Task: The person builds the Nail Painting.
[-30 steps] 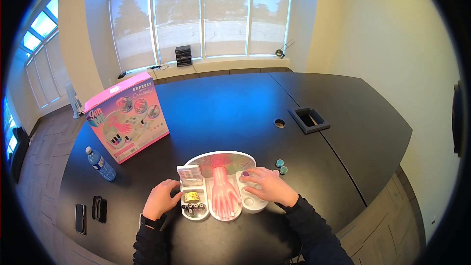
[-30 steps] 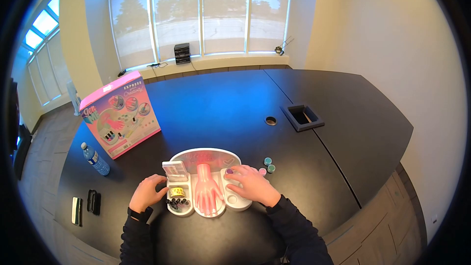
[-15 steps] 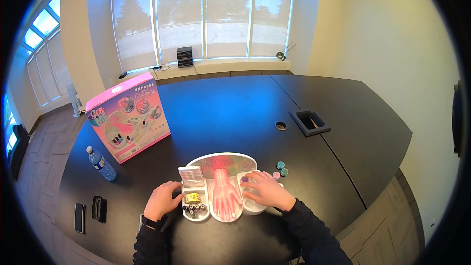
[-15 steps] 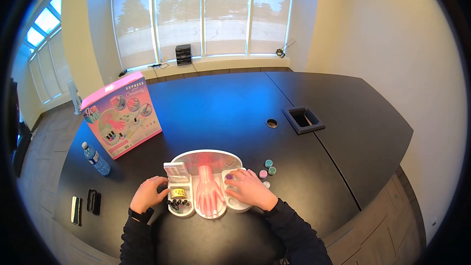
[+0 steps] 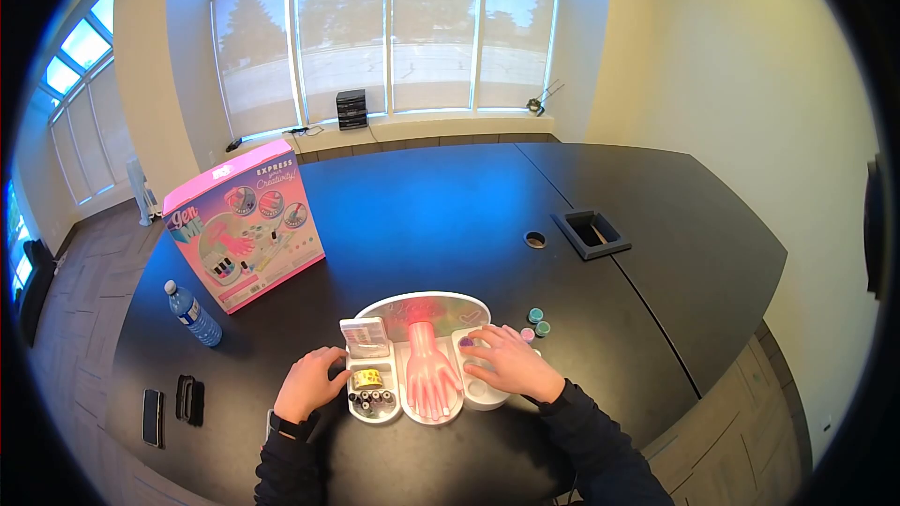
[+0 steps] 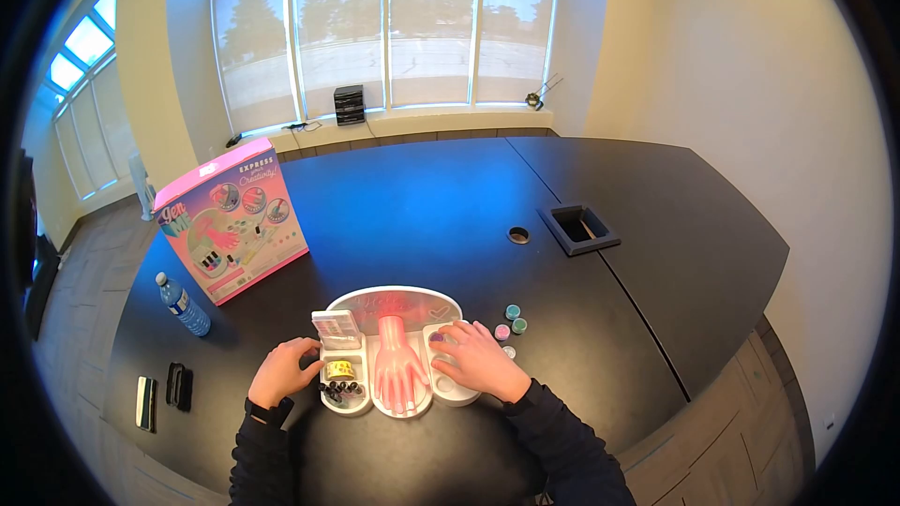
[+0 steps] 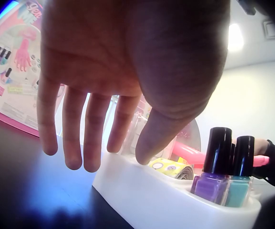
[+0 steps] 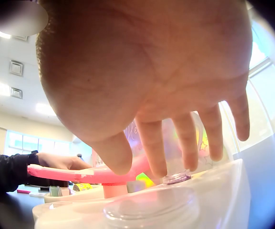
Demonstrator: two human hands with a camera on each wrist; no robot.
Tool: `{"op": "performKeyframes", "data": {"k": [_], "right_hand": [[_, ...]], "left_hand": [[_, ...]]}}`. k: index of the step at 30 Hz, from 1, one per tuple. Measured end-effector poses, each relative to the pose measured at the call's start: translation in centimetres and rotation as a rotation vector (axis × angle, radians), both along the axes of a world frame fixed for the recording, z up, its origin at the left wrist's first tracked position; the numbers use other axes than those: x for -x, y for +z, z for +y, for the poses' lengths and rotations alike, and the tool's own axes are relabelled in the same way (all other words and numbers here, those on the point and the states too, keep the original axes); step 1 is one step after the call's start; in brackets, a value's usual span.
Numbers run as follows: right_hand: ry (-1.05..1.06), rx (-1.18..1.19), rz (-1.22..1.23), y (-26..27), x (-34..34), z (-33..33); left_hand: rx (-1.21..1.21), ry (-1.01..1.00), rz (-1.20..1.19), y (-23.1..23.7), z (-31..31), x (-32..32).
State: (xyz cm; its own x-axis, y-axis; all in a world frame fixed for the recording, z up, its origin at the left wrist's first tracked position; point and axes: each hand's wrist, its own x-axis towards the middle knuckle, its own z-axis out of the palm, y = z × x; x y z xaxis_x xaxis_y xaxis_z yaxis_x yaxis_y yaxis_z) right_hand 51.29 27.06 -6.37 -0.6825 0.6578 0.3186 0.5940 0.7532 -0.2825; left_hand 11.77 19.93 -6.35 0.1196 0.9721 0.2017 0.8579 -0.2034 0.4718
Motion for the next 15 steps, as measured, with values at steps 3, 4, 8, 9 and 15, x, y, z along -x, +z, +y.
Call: {"op": "performKeyframes", "data": {"k": [3, 4, 8, 9, 15], "right_hand": [[0.000, 0.001, -0.015, 0.3, 0.0, -0.2], [0.000, 0.001, -0.015, 0.3, 0.0, -0.1], [0.011, -0.017, -0.003, -0.1, -0.1, 0.1], [0.015, -0.043, 0.010, -0.1, -0.1, 0.1], [-0.112, 0.075, 0.164, 1.3, -2.4, 1.2]], "left_hand": [[0.015, 0.003, -0.002, 0.0, 0.0, 0.0], [0.009, 0.002, -0.003, -0.1, 0.0, 0.0], [0.012, -0.002, -0.020, -0.6, 0.2, 0.3], [0.011, -0.004, -0.019, -0.5, 0.2, 0.2], [0.007, -0.002, -0.022, -0.3, 0.2, 0.1]]}}
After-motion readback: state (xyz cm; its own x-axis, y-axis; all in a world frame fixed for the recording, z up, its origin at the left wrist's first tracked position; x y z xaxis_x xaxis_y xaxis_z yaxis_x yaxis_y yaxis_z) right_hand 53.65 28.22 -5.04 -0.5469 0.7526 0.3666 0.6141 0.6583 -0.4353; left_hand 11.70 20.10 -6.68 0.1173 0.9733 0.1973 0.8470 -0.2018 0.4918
